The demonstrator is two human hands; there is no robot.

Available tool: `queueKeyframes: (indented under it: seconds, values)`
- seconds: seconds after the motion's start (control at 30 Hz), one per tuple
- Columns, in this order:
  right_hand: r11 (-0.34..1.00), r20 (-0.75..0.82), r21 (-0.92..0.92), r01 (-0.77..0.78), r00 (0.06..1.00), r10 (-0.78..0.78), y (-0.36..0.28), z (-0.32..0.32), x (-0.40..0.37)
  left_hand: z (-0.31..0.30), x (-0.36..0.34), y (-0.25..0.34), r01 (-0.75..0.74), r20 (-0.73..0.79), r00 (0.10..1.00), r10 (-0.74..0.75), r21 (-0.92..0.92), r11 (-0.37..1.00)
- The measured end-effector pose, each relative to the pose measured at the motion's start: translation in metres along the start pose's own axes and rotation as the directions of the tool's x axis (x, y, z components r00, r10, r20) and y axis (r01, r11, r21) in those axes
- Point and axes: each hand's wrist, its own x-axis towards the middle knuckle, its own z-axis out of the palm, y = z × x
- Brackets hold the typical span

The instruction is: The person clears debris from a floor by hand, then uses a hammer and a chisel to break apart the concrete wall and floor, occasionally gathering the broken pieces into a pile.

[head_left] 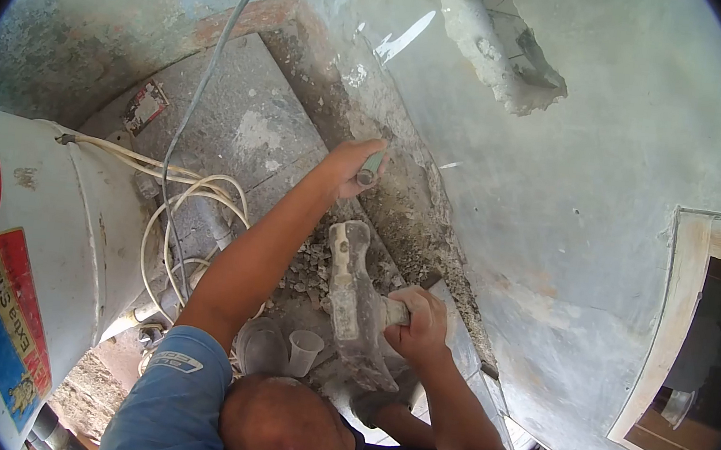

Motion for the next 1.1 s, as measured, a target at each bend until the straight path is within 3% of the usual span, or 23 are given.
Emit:
queueKeyframes:
  seconds: [0.1, 0.13, 0.17, 0.2, 0.27, 0.3, 0.37, 0.4, 0.47, 0.5, 0.53, 0.57, 0.6, 0.67, 0.7, 0.73, 0.77, 0.8, 0.83, 0.87, 0.9, 0.97, 1.1]
  values:
    - [0.989, 0.029, -0.124, -0.084, 0.996, 0.089, 0.024, 0.020, 0.010, 0.000, 0.003, 0.000, 0.009, 0.019, 1.000, -0.009, -0.015, 1.000]
    - [0.915, 0.144, -0.190, -0.357, 0.912, 0.385, 0.030, 0.025, 0.016, 0.001, 0.002, -0.001, 0.011, -0.023, 1.000, -0.011, 0.005, 1.000]
    - [0.764, 0.233, -0.283, -0.580, 0.731, 0.641, 0.034, 0.028, 0.021, 0.000, 0.003, 0.000, 0.010, -0.068, 0.998, -0.008, 0.021, 1.000]
    - [0.774, 0.239, -0.284, -0.566, 0.740, 0.629, 0.028, 0.026, 0.026, 0.006, -0.002, 0.005, -0.005, -0.072, 0.997, 0.006, 0.014, 1.000]
    - [0.881, 0.074, -0.083, -0.465, 0.879, 0.471, 0.004, 0.016, 0.024, 0.027, -0.014, 0.007, -0.009, -0.075, 0.997, 0.001, -0.108, 0.994]
    - [0.889, 0.097, -0.081, -0.450, 0.884, 0.457, 0.001, 0.016, 0.022, 0.028, -0.001, 0.001, -0.006, -0.105, 0.994, -0.002, -0.075, 0.997]
    - [0.962, -0.134, 0.148, -0.229, 0.959, 0.249, -0.002, 0.011, 0.013, 0.023, 0.024, -0.009, -0.017, -0.162, 0.987, 0.005, -0.072, 0.997]
    - [0.964, -0.112, 0.149, -0.219, 0.965, 0.237, 0.012, 0.012, 0.001, 0.025, 0.033, -0.012, 0.013, -0.188, 0.982, -0.035, -0.114, 0.993]
    - [0.987, -0.105, -0.139, -0.083, 0.992, 0.069, 0.053, 0.021, -0.022, 0.032, 0.029, -0.007, 0.020, -0.212, 0.976, -0.053, -0.153, 0.988]
    - [0.985, -0.101, -0.149, -0.081, 0.993, 0.067, 0.047, 0.018, -0.011, 0.033, 0.029, -0.011, 0.022, -0.204, 0.977, -0.055, -0.161, 0.987]
    - [0.917, 0.058, -0.150, -0.370, 0.922, 0.382, 0.038, 0.016, 0.013, 0.033, 0.031, -0.013, 0.005, -0.217, 0.975, -0.038, -0.151, 0.989]
    - [0.760, 0.205, -0.195, -0.620, 0.732, 0.650, 0.032, 0.016, 0.026, 0.032, 0.034, -0.016, -0.012, -0.233, 0.972, -0.021, -0.139, 0.990]
    - [0.761, 0.197, -0.199, -0.618, 0.735, 0.648, 0.030, 0.017, 0.025, 0.027, 0.044, -0.019, -0.015, -0.224, 0.974, -0.017, -0.140, 0.990]
    - [0.849, 0.123, -0.165, -0.503, 0.843, 0.523, 0.023, 0.014, 0.011, 0.015, 0.064, -0.034, -0.029, -0.191, 0.982, -0.007, -0.185, 0.982]
    - [0.850, 0.123, -0.166, -0.499, 0.845, 0.520, 0.024, 0.010, 0.009, 0.018, 0.054, -0.027, -0.033, -0.191, 0.982, -0.003, -0.186, 0.982]
    - [0.917, 0.028, -0.380, -0.123, 0.989, 0.144, 0.025, 0.004, 0.006, 0.026, 0.033, -0.017, -0.024, -0.216, 0.976, -0.021, -0.203, 0.979]
    - [0.775, 0.028, -0.588, 0.233, 0.963, -0.268, 0.023, -0.001, 0.003, 0.030, 0.019, -0.013, -0.013, -0.242, 0.969, -0.042, -0.222, 0.975]
    - [0.776, 0.030, -0.585, 0.234, 0.963, -0.268, 0.011, -0.007, 0.003, 0.028, 0.017, -0.016, -0.014, -0.246, 0.968, -0.042, -0.223, 0.975]
    - [0.981, -0.131, -0.088, -0.174, 0.978, 0.162, -0.010, -0.017, 0.007, 0.027, 0.016, -0.019, -0.002, -0.249, 0.968, -0.037, -0.154, 0.988]
    - [0.737, -0.039, 0.444, -0.510, 0.811, 0.584, -0.028, -0.026, 0.012, 0.026, 0.015, -0.023, 0.014, -0.252, 0.967, -0.035, -0.087, 0.996]
    - [0.736, -0.035, 0.441, -0.514, 0.809, 0.586, -0.040, -0.031, 0.022, 0.028, 0.011, -0.025, 0.017, -0.252, 0.967, -0.040, -0.092, 0.996]
    - [0.797, -0.260, 0.583, -0.155, 0.894, 0.364, -0.054, -0.036, 0.042, 0.035, 0.001, -0.024, 0.020, -0.330, 0.943, -0.055, -0.107, 0.994]
    - [0.845, -0.256, 0.499, -0.193, 0.898, 0.357, -0.052, -0.034, 0.042, 0.030, 0.014, -0.032, 0.021, -0.244, 0.968, -0.058, -0.153, 0.988]
